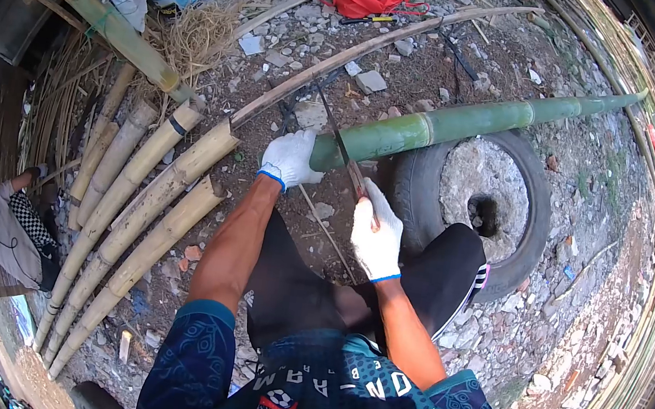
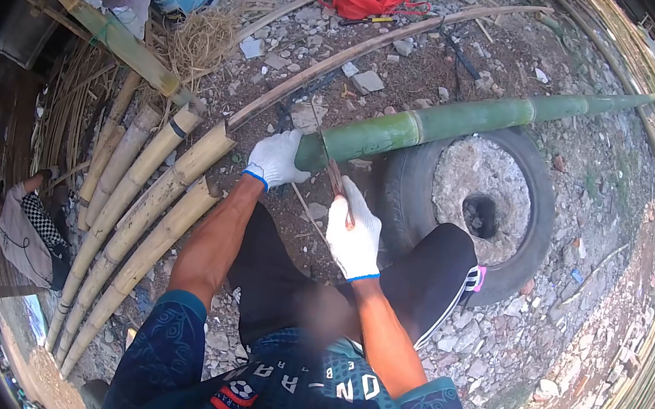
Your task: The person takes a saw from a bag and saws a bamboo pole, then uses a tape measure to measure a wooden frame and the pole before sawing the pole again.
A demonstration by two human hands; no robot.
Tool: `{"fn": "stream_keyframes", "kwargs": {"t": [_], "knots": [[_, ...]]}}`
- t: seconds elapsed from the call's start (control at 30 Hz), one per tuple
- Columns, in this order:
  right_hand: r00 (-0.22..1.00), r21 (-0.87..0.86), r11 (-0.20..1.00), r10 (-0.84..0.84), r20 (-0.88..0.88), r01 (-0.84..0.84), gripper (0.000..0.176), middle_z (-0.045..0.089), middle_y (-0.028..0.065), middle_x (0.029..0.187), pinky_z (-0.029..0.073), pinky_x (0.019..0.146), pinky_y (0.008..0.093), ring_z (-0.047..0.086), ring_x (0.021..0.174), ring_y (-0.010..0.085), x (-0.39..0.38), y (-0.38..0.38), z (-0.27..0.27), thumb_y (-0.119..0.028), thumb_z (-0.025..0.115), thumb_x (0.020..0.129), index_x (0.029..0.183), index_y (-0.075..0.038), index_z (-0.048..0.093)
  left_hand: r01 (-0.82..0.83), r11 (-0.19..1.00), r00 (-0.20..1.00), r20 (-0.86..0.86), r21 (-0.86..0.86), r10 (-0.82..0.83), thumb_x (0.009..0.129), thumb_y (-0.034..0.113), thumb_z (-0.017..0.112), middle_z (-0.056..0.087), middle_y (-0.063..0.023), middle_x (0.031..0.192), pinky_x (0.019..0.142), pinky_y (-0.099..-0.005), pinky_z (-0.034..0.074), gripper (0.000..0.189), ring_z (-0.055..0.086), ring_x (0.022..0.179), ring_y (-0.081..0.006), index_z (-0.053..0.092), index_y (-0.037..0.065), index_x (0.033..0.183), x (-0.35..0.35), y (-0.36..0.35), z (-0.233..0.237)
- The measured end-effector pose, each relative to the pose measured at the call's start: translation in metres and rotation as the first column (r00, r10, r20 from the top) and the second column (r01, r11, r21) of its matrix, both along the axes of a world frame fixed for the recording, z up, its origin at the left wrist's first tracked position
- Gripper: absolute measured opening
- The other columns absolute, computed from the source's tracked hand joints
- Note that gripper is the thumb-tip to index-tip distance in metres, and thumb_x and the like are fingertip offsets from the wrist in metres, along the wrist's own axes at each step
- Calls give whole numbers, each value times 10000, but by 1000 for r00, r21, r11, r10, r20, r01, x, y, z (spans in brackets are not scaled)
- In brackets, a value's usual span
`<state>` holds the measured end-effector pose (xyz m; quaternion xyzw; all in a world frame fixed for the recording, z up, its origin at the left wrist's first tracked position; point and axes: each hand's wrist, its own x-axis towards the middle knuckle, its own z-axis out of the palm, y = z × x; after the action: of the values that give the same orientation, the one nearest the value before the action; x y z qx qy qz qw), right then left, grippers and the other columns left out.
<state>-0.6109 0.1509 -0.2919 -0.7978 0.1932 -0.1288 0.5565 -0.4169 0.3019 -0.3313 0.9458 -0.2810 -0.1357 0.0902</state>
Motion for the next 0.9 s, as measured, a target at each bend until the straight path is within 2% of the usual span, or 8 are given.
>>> {"fn": "stream_keyframes", "kwargs": {"t": [0.13, 0.2, 0.33, 0.5, 0.53, 0.6, 0.73, 0.9], "knots": [[995, 25, 1000, -18, 99, 16, 373, 756, 222, 1123, 563, 837, 308, 763, 938, 227, -92, -5, -13, -88, 579, 994, 1347, 13, 642, -55, 998, 998, 6, -7, 55, 670, 439, 842, 701, -220, 1113, 903, -474, 567, 767, 694, 1029, -392, 570, 26, 1256, 12, -7, 2], [982, -125, 992, 14, 191, 10, 364, 752, 243, 1070, 565, 844, 329, 767, 953, 281, -45, -7, -13, -123, 561, 1005, 1327, 25, 645, -31, 999, 999, 12, -9, 31, 663, 431, 843, 696, -220, 1125, 899, -471, 569, 769, 694, 1036, -388, 571, 24, 1255, -1, -1, -8], [985, 18, 1000, 18, 171, -22, 367, 716, 274, 1072, 550, 841, 402, 735, 966, 374, 61, -1, -11, -233, 561, 1022, 1308, -21, 648, -4, 1000, 997, 73, -16, 5, 663, 422, 840, 693, -222, 1138, 907, -468, 564, 727, 692, 1048, -378, 581, 42, 1226, -3, -1, -3], [983, -89, 996, -6, 182, 22, 371, 729, 251, 1198, 540, 967, 365, 729, 1109, 286, -85, -9, -18, -77, 571, 992, 1339, 32, 642, -35, 999, 999, -17, -27, 35, 651, 416, 854, 692, -213, 1154, 930, -468, 556, 731, 683, 1085, -380, 588, 52, 1227, 1, -2, -6], [999, 169, 985, -27, -36, 33, 373, 718, 249, 1232, 540, 971, 369, 725, 1119, 315, -99, -10, -7, -100, 561, 996, 1334, 36, 642, -52, 998, 999, -2, -21, 52, 650, 416, 857, 692, -210, 1158, 933, -467, 556, 733, 682, 1088, -382, 588, 54, 1227, 4, -4, -5], [993, -175, 985, 14, 118, 7, 370, 731, 242, 1201, 551, 940, 371, 739, 1073, 340, -63, -10, -21, -126, 557, 1005, 1328, 32, 645, -52, 999, 998, -17, 17, 52, 649, 416, 860, 692, -208, 1163, 936, -466, 555, 734, 680, 1091, -384, 587, 56, 1227, -7, 1, -10], [990, 35, 999, -18, 142, 13, 383, 702, 278, 993, 548, 773, 419, 710, 821, 386, 52, 5, -13, -253, 567, 1019, 1303, -6, 638, -39, 999, 998, 39, 10, 39, 640, 423, 867, 689, -216, 1168, 944, -469, 552, 739, 677, 1092, -388, 587, 45, 1210, -5, 2, -9], [981, -58, 998, 11, 191, 0, 364, 729, 259, 1174, 564, 927, 351, 749, 1061, 326, -77, -8, -21, -133, 603, 993, 1303, 52, 648, -36, 999, 999, -35, -1, 36, 636, 434, 863, 685, -215, 1164, 945, -465, 558, 798, 682, 1085, -383, 579, 40, 1268, 1, -4, -5]]}}
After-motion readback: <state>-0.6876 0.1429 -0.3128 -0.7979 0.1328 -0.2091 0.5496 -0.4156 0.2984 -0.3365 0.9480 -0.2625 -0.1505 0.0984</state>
